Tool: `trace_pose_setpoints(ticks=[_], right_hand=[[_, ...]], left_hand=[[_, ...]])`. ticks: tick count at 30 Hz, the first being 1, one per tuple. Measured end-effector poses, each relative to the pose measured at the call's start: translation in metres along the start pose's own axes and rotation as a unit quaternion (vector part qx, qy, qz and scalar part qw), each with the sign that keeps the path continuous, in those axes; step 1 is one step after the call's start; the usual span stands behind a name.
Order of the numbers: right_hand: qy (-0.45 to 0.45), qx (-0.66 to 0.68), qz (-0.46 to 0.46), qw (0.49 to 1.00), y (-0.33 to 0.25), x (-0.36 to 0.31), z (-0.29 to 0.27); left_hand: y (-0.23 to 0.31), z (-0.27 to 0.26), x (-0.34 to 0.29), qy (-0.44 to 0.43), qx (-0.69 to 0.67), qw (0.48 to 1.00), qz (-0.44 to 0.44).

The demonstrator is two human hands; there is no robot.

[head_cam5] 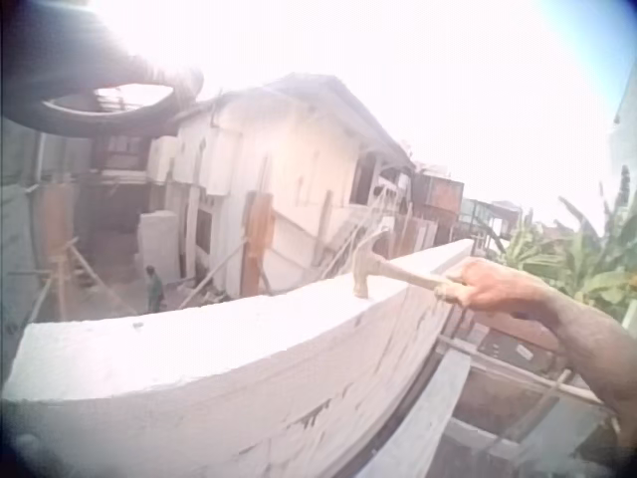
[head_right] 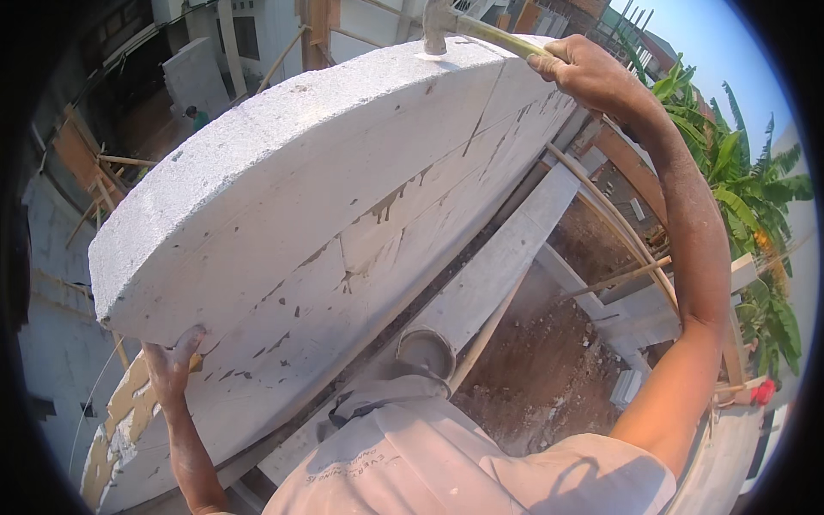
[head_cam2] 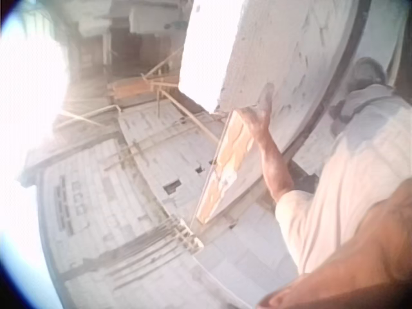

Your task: The person applies mortar to white blocks using a trowel, measures the wall and blocks with a tape measure, and places the blocks onto a partially built wall. The person repeats this process for multiple blocks.

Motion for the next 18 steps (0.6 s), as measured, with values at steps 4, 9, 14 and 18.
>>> trace_pose_setpoints(ticks=[4, 9, 14, 18], right_hand=[[0.081, 0.238, 0.125, 0.96, 0.009, -0.001, -0.005], [-0.029, 0.092, 0.013, 0.995, -0.03, 0.006, 0.0], [-0.004, 0.199, 0.064, 0.978, -0.081, 0.02, -0.03], [0.131, 0.299, 0.033, 0.945, -0.099, 0.033, -0.009]], left_hand=[[0.0, 0.003, 0.0, 0.038, -0.004, 0.998, 0.056], [-0.003, 0.009, 0.005, 0.026, -0.059, 0.994, 0.09], [0.004, 0.008, 0.01, -0.032, -0.042, 0.995, 0.09], [0.008, 0.01, 0.012, -0.009, -0.044, 0.996, 0.071]])
Point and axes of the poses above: each hand's wrist, its own x-axis towards the middle knuckle, its own z-axis out of the palm, y = z × x, the point moved 2 cm from there along x, towards the middle knuckle, and after that the axes turned 2 degrees about -z, right-handed, at the moved point
